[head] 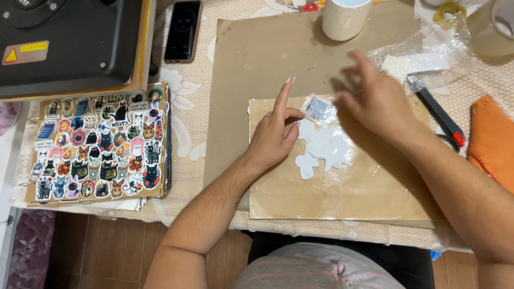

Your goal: Peeling various stickers from sheets, cutting them with scissors, and arranging/placing them on a flat surface.

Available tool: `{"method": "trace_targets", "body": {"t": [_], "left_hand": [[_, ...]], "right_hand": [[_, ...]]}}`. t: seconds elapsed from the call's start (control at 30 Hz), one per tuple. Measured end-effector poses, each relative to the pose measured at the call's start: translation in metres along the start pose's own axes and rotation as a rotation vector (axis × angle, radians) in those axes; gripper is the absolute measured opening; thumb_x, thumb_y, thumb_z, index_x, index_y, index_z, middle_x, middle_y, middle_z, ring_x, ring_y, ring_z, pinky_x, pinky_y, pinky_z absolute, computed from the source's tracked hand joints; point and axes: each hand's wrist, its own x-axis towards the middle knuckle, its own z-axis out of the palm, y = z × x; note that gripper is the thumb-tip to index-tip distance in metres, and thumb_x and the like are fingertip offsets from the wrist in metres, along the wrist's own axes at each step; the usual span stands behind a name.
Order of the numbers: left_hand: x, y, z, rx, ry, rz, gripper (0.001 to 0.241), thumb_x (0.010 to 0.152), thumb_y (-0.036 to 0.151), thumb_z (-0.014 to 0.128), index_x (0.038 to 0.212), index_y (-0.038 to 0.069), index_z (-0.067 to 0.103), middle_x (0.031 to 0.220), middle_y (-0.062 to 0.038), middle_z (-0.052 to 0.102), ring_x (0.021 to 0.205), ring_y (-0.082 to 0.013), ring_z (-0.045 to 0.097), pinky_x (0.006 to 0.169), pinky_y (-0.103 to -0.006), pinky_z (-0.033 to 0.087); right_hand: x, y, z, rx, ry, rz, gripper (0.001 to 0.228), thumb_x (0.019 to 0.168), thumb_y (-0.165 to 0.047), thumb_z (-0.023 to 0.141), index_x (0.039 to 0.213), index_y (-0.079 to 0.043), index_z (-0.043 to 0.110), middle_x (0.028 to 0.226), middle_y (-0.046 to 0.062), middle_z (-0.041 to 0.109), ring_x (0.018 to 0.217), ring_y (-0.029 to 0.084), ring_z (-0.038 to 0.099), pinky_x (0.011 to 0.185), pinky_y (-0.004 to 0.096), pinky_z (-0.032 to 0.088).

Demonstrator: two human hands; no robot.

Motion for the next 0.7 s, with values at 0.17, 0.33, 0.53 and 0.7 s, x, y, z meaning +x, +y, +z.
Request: {"method": "trace_targets", "body": {"t": [0.17, 0.33, 0.53, 0.7], "left_hand": [[0.001, -0.01, 0.005, -0.049, 0.025, -0.001, 0.082, 0.093, 0.005, 0.054, 0.159, 0.011, 0.005, 0.112, -0.007, 0.075, 0.109, -0.0218, 0.07, 0.098, -0.0334, 0.054], [0.002, -0.009, 0.005, -0.032, 0.024, -0.034, 0.084, 0.091, 0.008, 0.056, 0.159, 0.014, 0.006, 0.113, -0.004, 0.075, 0.106, -0.0204, 0.071, 0.089, -0.0327, 0.055], [0.003, -0.007, 0.003, -0.033, 0.014, -0.054, 0.086, 0.091, 0.008, 0.058, 0.159, 0.014, 0.005, 0.114, -0.005, 0.075, 0.107, -0.021, 0.072, 0.088, -0.0328, 0.054], [0.003, -0.01, 0.004, -0.038, 0.004, -0.06, 0.087, 0.091, 0.008, 0.059, 0.159, 0.013, 0.004, 0.114, -0.004, 0.074, 0.106, -0.0215, 0.071, 0.088, -0.0339, 0.055]], "right_hand": [[0.007, 0.104, -0.035, -0.556, 0.345, 0.136, 0.08, 0.1, -0.025, 0.087, 0.154, 0.007, 0.036, 0.112, 0.028, 0.068, 0.082, 0.044, 0.067, 0.066, 0.051, 0.051], [0.007, 0.091, -0.062, -0.501, 0.088, 0.485, 0.068, 0.114, -0.039, 0.072, 0.147, 0.006, 0.034, 0.094, 0.02, 0.069, 0.078, 0.036, 0.067, 0.063, 0.046, 0.054], [0.007, 0.082, -0.057, -0.317, 0.075, 0.6, 0.082, 0.11, -0.043, 0.073, 0.151, 0.006, 0.022, 0.108, 0.027, 0.069, 0.093, 0.048, 0.067, 0.073, 0.057, 0.051], [-0.002, 0.064, -0.061, -0.297, 0.147, 0.581, 0.077, 0.109, -0.049, 0.065, 0.142, 0.009, 0.029, 0.127, 0.038, 0.055, 0.107, 0.061, 0.055, 0.086, 0.067, 0.036]]}}
